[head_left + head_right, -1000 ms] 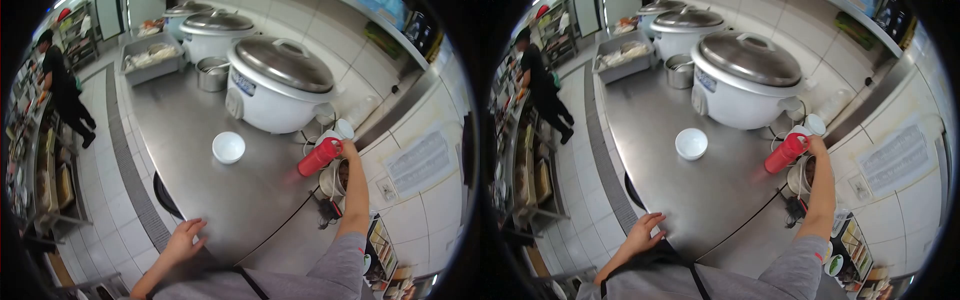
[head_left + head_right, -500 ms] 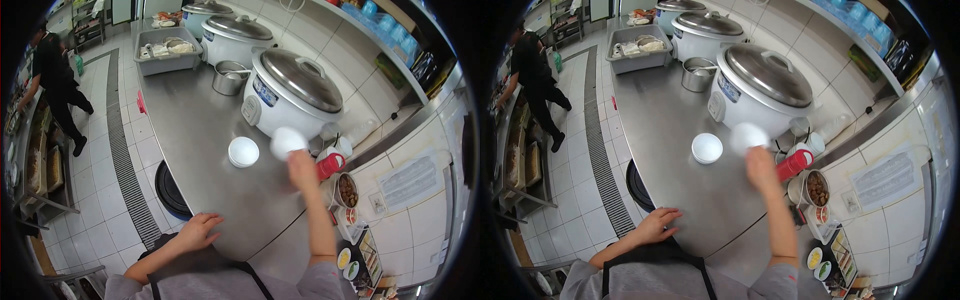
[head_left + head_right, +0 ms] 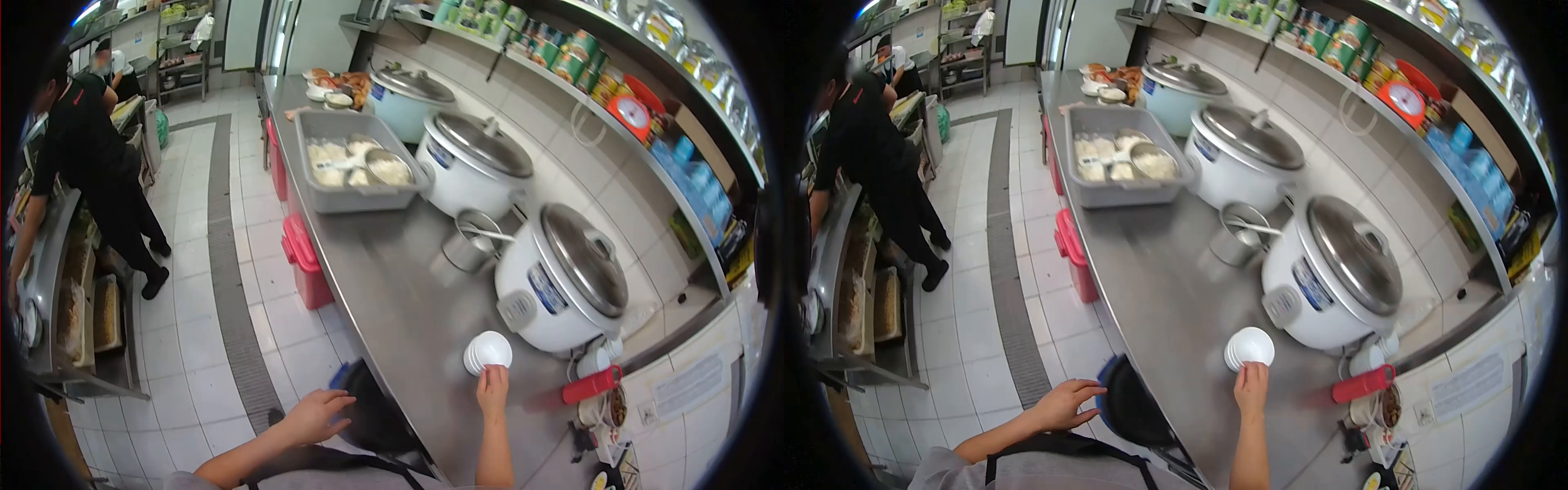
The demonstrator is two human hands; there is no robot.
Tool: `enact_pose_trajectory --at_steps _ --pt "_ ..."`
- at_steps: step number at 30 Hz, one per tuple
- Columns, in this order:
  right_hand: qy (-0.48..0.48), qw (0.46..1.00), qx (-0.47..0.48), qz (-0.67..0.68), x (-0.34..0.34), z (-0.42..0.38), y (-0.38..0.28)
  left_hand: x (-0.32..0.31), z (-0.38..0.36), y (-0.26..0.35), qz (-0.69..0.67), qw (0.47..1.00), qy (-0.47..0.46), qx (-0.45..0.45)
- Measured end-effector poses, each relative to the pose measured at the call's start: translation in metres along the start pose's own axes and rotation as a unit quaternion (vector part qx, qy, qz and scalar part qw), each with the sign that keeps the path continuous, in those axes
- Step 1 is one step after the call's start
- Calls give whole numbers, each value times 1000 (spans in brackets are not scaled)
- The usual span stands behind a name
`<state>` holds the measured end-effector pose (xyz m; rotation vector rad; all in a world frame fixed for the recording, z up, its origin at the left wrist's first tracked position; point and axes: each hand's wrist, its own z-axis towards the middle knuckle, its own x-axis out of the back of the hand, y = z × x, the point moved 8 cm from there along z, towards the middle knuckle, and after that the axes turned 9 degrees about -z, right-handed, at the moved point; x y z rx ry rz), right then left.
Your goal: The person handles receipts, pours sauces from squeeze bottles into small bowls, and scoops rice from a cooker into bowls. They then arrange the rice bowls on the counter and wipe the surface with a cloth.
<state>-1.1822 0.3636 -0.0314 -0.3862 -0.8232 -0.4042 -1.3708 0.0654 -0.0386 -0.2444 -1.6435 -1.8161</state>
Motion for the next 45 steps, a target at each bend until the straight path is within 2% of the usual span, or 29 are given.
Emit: enact_pose_trajectory --at_steps 3,5,7,9,11,12,15,17,18,19,20,21,22,23,25,26,28,29,31,32,34,36,37,39,42,44,45 --pt "9 999 -32 -4 -45 40 -44 78 0 -46 43 999 3 24" --pt "8 1000 -15 10 -75 73 -73 114 2 -70 71 997 0 25" --pt "1 999 14 29 -112 109 -98 150 12 -87 83 996 34 28" --pt "4 999 24 33 -146 146 -118 165 22 -100 85 995 41 16" --pt "-8 999 32 13 -170 183 -128 177 38 -118 32 996 62 57" --pt "-26 998 48 1 -181 203 -133 181 48 -120 31 996 63 48" --pt "-20 1000 16 -8 -191 264 -113 197 78 -130 11 998 56 2" --pt "31 997 -68 26 -167 339 -80 213 98 -152 26 998 45 35" --pt "42 992 -111 -37 -157 380 -59 229 114 -146 26 997 56 54" --pt "126 984 -117 33 -139 421 -47 239 126 -158 39 997 51 43" --pt "210 974 -83 21 -132 462 -27 251 137 -180 47 995 69 58" --pt "197 974 -111 3 -130 505 -7 266 152 -195 52 992 84 78" --pt "197 970 -139 -27 -134 542 12 285 171 -188 66 989 120 49" --pt "191 966 -168 -56 -144 573 33 296 184 -183 70 990 112 55" --pt "182 951 -207 -140 -167 625 74 322 211 -185 -3 982 149 116" --pt "181 952 -207 -137 -177 643 82 332 222 -191 19 979 156 128" --pt "77 936 -299 -169 -196 673 106 345 241 -205 6 971 174 162" --pt "75 936 -297 -170 -193 683 100 350 247 -213 -9 963 186 196" --pt "-13 919 -313 -238 -197 694 94 356 266 -222 -19 960 187 208" --pt "-16 916 -318 -244 -201 700 98 358 271 -233 -66 952 191 228" --pt "-99 901 -316 -279 -207 708 112 360 284 -251 -120 945 176 247" --pt "-89 899 -311 -295 -193 716 109 372 307 -249 -21 976 178 121" --pt "-83 903 -300 -296 -188 721 103 374 316 -253 -29 978 169 118" --pt "-106 909 -283 -287 -161 734 92 386 340 -242 -1 986 165 9" --pt "-84 882 -319 -337 -98 715 77 395 372 -259 -64 979 187 -43" --pt "-94 889 -272 -357 -70 692 65 402 391 -248 -50 979 178 -86" --pt "-93 880 -283 -369 -53 673 62 405 400 -244 -61 980 166 -94"
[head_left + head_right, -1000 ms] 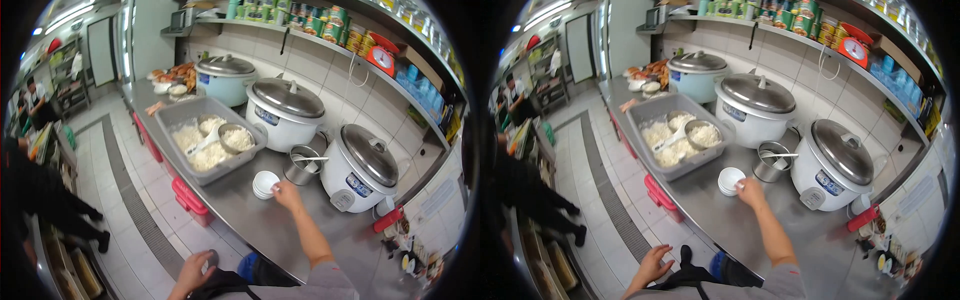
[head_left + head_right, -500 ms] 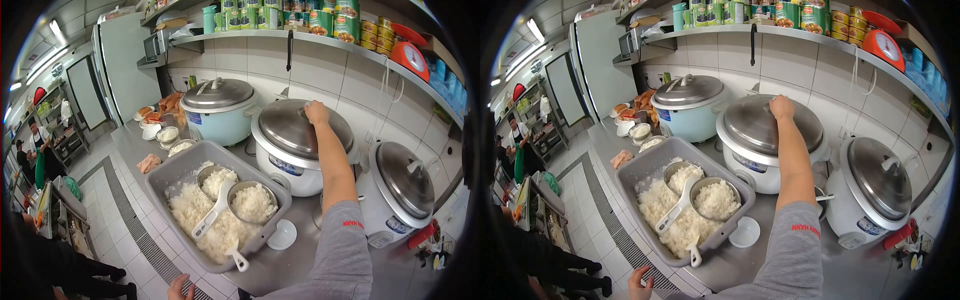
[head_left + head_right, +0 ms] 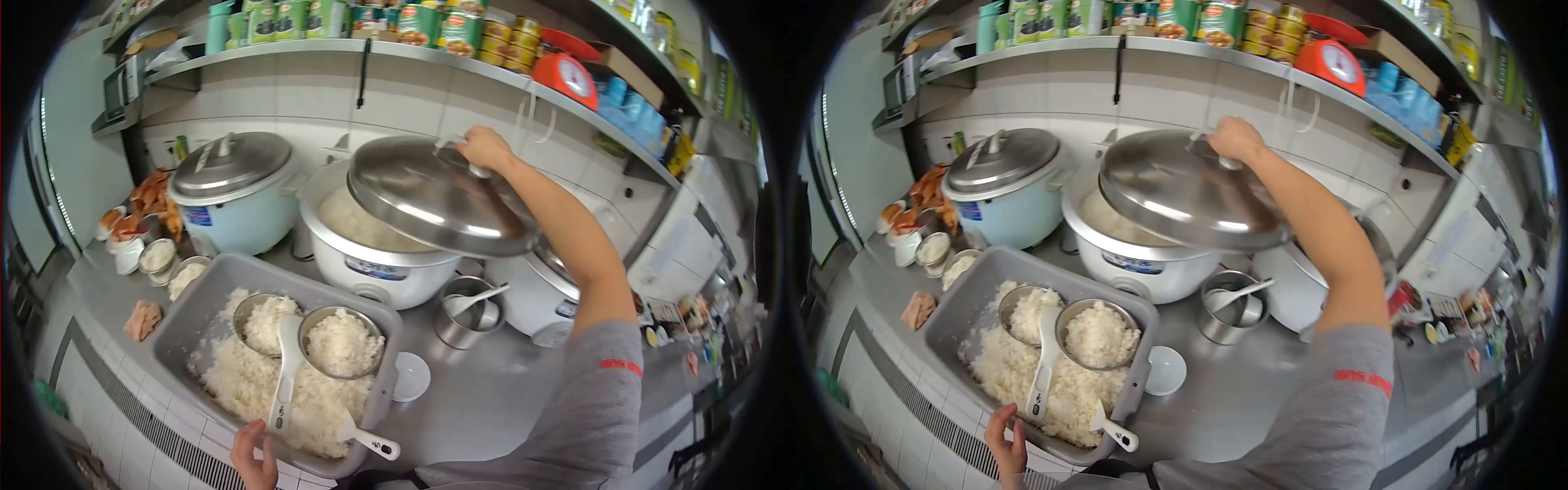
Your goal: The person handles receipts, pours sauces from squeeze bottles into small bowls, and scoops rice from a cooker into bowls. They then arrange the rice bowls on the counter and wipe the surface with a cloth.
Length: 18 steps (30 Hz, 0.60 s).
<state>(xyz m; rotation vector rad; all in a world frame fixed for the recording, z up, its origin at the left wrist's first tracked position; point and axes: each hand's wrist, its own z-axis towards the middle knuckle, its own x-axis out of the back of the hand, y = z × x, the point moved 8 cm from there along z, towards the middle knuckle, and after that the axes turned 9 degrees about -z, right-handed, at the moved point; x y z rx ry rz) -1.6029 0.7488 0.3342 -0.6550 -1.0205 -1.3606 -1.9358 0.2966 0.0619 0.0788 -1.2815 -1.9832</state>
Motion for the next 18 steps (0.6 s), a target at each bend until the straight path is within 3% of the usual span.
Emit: enact_pose_trajectory --at_steps 2,6,11,12,13,18 --pt "-7 999 31 -40 12 -50 42 -8 16 0 -31 998 -43 23" --pt "6 995 -4 -99 31 -131 129 -33 35 -19 -65 989 -127 -29" --pt "-31 983 -82 -164 7 -151 211 -57 29 14 -96 987 -127 6" --pt "-24 979 -100 -174 0 -149 225 -59 24 24 -103 987 -116 -34" --pt "-45 975 -132 -175 2 -150 219 -62 18 35 -111 986 -103 -74" --pt "-49 977 -136 -154 -49 -112 235 -65 -11 81 -65 996 -41 -36"
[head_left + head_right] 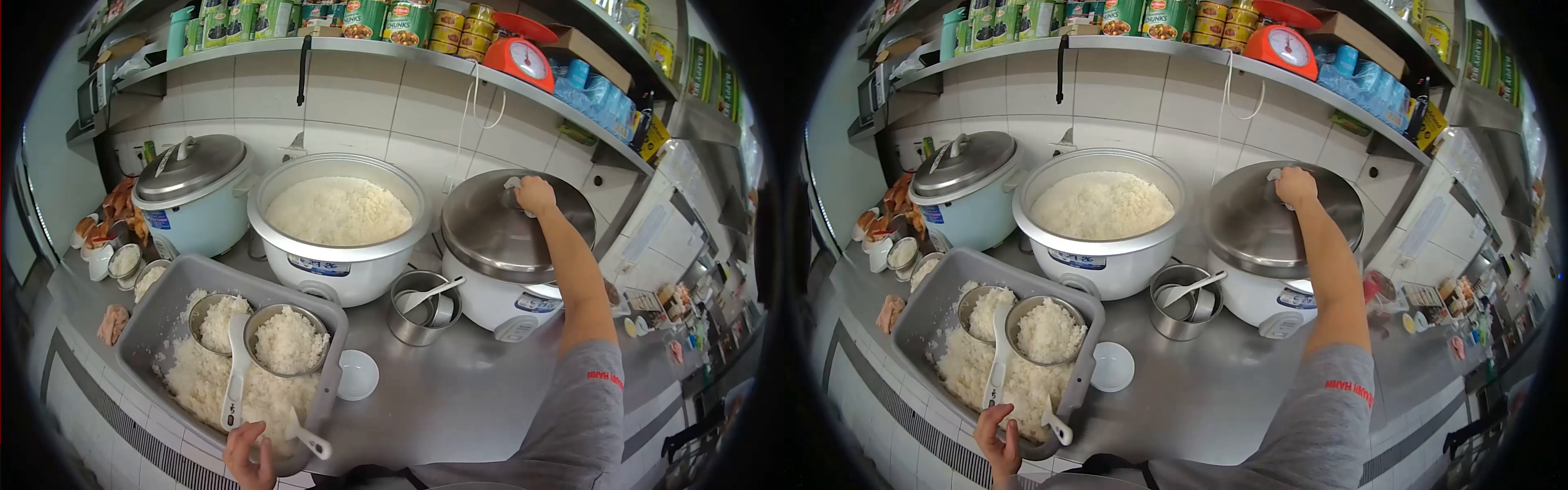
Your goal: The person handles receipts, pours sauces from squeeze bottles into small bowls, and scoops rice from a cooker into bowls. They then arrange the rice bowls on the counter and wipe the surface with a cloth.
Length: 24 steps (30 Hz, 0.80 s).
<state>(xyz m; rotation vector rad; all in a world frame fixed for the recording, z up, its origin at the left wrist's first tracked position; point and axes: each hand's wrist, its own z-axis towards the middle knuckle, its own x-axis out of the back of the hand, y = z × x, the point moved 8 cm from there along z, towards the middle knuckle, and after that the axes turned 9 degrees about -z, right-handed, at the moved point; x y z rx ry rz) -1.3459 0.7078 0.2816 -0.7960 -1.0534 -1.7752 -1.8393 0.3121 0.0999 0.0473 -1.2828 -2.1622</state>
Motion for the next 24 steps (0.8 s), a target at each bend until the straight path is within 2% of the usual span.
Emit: enact_pose_trajectory --at_steps 4,6,8,10,12,14,15,16,17,18,19,21,22,23,24 --pt "9 999 -9 29 -37 26 -6 -11 -25 22 53 997 51 13" --pt "11 999 -10 38 -50 32 -3 -19 -37 43 82 995 55 -28" --pt "-18 999 -13 38 -63 39 1 -27 -44 57 75 995 56 -19" --pt "-5 1000 26 17 -56 33 -3 -35 -52 74 44 996 36 -72" --pt "243 968 68 18 -3 3 -27 -42 -56 88 20 994 51 -95" --pt "323 912 213 136 45 -55 -84 -53 -59 98 -21 993 25 -115" --pt "199 902 299 240 54 -96 -119 -63 -59 102 -63 993 -4 -104" --pt "76 853 374 356 51 -144 -156 -74 -58 105 -105 989 -32 -95" --pt "1 785 512 349 31 -206 -199 -91 -57 106 -137 983 -84 -84" --pt "-23 723 563 399 16 -259 -225 -110 -59 104 -170 973 -136 -74" --pt "-57 687 622 372 -13 -306 -255 -132 -61 94 -182 965 -187 -31" --pt "114 745 577 314 -72 -356 -283 -174 -77 65 -214 939 -260 65" --pt "115 737 586 317 -68 -360 -285 -190 -87 45 -235 922 -283 118" --pt "27 752 591 290 -74 -360 -292 -198 -96 27 -233 925 -276 120" --pt "-61 762 590 259 -84 -361 -294 -208 -111 -5 -314 888 -240 235"
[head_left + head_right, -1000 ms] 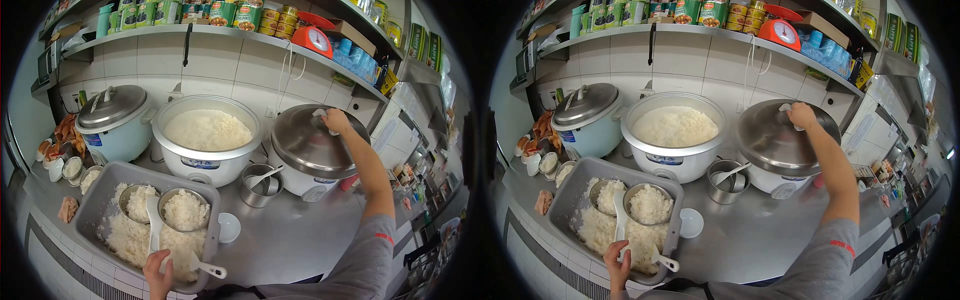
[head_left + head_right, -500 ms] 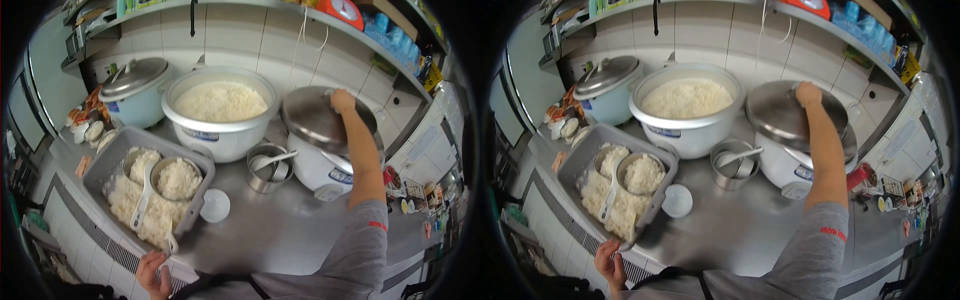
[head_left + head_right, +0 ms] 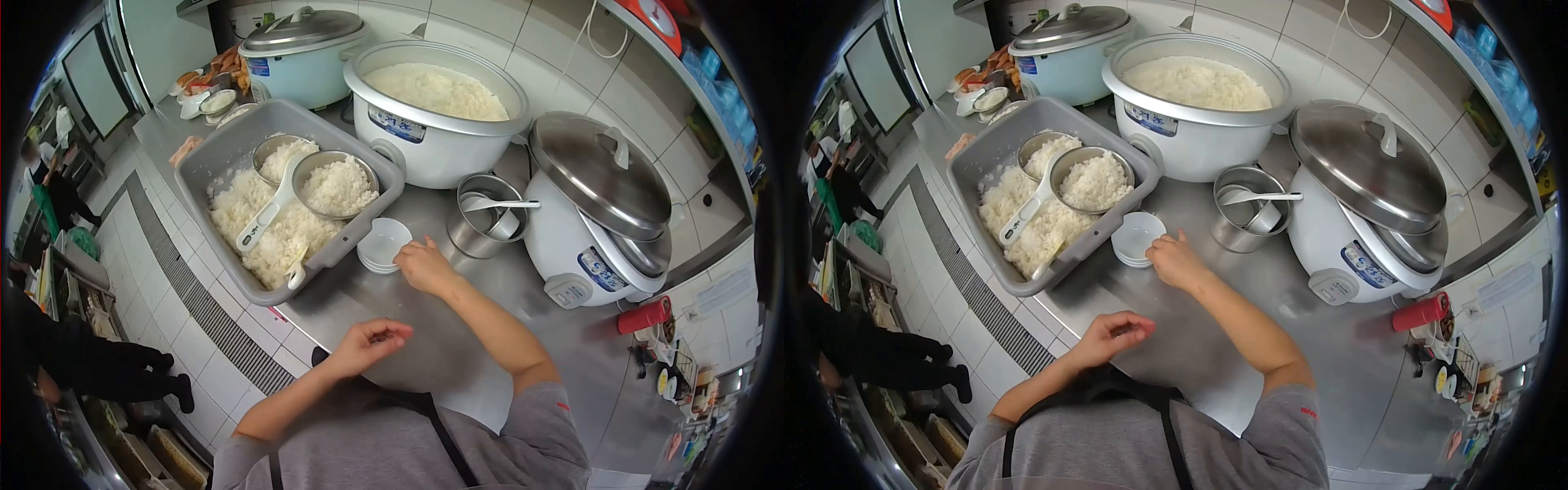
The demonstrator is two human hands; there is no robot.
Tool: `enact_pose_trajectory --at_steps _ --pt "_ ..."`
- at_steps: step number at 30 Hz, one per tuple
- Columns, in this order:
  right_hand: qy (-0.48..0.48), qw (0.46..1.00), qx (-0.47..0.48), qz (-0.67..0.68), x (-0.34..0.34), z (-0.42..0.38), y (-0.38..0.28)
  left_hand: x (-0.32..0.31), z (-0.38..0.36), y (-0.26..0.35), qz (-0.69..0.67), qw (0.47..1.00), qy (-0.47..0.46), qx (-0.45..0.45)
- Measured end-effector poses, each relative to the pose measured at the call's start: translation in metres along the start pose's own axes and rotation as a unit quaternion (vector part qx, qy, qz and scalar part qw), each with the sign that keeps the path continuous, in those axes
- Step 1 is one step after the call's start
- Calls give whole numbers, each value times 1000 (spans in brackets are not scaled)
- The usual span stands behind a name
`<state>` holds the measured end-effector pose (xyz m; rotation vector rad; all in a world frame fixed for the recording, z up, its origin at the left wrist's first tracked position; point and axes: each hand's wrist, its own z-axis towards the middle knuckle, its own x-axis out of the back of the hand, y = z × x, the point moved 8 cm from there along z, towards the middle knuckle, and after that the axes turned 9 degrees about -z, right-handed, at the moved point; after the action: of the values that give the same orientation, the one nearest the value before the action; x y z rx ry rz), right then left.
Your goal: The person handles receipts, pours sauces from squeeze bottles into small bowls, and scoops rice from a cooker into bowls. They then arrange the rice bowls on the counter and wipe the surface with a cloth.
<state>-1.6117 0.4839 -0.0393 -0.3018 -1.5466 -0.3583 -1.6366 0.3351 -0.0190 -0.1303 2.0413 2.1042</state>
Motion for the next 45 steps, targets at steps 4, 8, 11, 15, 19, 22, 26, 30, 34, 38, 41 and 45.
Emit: enact_pose_trajectory --at_steps 4,8,11,15,19,22,26,30,34,38,41,45 --pt "74 994 -9 83 21 -20 -10 27 8 -88 -415 882 148 167" --pt "118 957 101 246 95 -67 -44 5 24 -44 -592 800 72 66" --pt "223 963 -4 150 124 -53 29 -12 16 -50 -597 790 34 130" --pt "-26 937 -296 -183 51 -42 200 -24 -7 -36 -603 784 11 145" --pt "-150 933 -290 -152 45 -33 221 2 -36 4 -547 836 -7 44" --pt "-98 929 -259 -248 110 -35 169 27 -44 73 -532 843 -47 -65" --pt "-114 933 -274 -203 109 -63 167 115 -60 76 -516 832 89 -182" --pt "-69 916 -328 -220 192 -84 148 173 -31 117 -466 850 112 -219" --pt "30 922 -316 -220 295 -51 154 227 26 150 -447 853 139 -233" --pt "80 902 -261 -334 283 62 251 252 81 155 -500 832 115 -212" --pt "36 904 -298 -304 229 130 319 254 98 145 -537 801 147 -219" --pt "42 899 -307 -311 205 193 370 261 98 131 -515 821 137 -203"
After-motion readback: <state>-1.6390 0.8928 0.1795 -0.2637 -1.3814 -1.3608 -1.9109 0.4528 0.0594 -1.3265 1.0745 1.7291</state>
